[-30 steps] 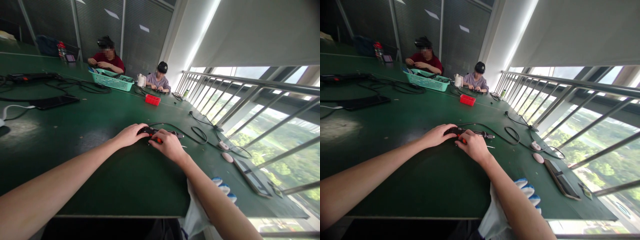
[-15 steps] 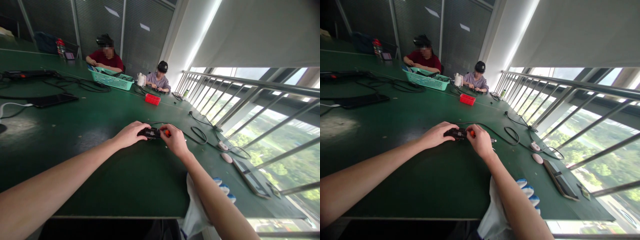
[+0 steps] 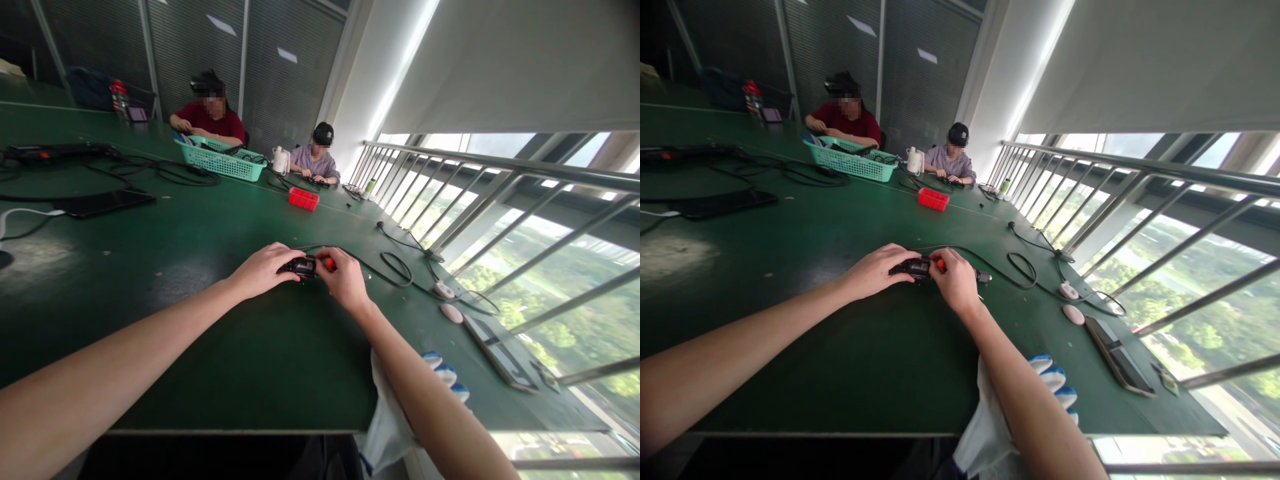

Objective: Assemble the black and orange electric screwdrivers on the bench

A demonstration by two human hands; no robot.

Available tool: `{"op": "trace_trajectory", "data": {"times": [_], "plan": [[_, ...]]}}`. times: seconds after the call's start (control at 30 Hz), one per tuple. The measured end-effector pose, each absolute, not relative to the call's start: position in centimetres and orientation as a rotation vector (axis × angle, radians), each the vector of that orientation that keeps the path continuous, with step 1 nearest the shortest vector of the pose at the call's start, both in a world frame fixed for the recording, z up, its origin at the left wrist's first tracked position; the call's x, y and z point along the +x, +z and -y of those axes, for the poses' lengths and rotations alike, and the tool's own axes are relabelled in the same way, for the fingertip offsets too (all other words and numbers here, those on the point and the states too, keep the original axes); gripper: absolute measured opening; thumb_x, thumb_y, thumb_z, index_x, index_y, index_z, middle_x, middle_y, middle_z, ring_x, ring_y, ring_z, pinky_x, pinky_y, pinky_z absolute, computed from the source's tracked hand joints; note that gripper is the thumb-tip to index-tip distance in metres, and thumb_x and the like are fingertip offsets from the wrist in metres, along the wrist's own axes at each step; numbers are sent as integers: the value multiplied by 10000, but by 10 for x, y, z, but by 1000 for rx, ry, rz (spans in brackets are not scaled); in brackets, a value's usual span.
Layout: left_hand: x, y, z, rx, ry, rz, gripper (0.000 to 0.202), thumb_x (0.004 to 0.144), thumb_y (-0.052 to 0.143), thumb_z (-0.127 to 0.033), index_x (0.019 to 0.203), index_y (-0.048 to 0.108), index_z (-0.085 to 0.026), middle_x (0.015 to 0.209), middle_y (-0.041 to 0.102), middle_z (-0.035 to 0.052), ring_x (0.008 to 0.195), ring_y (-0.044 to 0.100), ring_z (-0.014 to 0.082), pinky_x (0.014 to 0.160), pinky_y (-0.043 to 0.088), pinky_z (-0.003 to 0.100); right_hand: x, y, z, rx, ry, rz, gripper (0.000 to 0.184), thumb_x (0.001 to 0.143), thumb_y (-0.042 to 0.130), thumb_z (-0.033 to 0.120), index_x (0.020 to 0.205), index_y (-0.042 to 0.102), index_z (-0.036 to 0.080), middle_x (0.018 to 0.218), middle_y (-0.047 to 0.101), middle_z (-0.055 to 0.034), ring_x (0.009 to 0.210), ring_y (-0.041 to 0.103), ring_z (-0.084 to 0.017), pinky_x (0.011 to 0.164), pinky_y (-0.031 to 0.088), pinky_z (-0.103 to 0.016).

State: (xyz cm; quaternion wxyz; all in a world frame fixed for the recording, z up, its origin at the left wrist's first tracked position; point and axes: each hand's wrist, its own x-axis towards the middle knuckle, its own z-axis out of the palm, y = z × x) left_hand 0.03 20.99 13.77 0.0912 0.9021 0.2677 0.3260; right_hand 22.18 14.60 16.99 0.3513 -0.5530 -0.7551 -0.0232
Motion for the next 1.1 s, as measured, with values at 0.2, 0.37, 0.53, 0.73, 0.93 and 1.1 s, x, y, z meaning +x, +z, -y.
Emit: {"op": "trace_trajectory", "data": {"times": [0.2,0.37,0.53,0.73,0.93,1.1], "plan": [[0,138,-209,2631,943,-848,492,929,612,-532,1352,562,-288,1227,631,81,1181,576,271,1032,473,406,224,171,-143,-1463,-123,2102,249,977,502,269,1109,712,256,1164,657,-52,947,653,-177,891,498,-284],[0,131,-216,2559,947,-906,499,923,610,-555,1340,568,-285,1191,650,79,1117,610,278,984,483,408,221,177,-134,-1509,-191,2239,240,984,537,334,1166,674,258,1118,655,-45,904,655,-170,811,491,-269],[-1,122,-225,2508,885,-939,468,889,650,-556,1269,606,-287,1106,665,68,1036,630,275,933,500,410,213,173,-133,-1574,-199,2488,196,967,587,361,1085,693,246,1062,685,-48,896,664,-188,767,469,-277],[-4,132,-217,2530,947,-815,516,851,714,-503,1299,575,-288,1239,627,67,1152,584,279,1005,471,421,209,167,-134,-1617,-149,2450,147,967,560,317,1007,654,211,1009,703,-54,863,666,-184,757,458,-276],[0,155,-196,2653,984,-639,354,887,709,-419,1201,637,-272,1149,654,49,1131,577,260,983,471,387,215,171,-135,-1509,-35,2301,156,1001,502,329,999,600,208,944,691,-36,805,643,-158,744,444,-261],[6,155,-190,2515,1058,-578,182,967,600,-313,1123,661,-243,1051,694,33,982,648,202,916,501,323,213,171,-134,-1410,8,2248,202,1018,468,371,971,588,216,984,682,-33,810,638,-155,759,460,-261]]}}
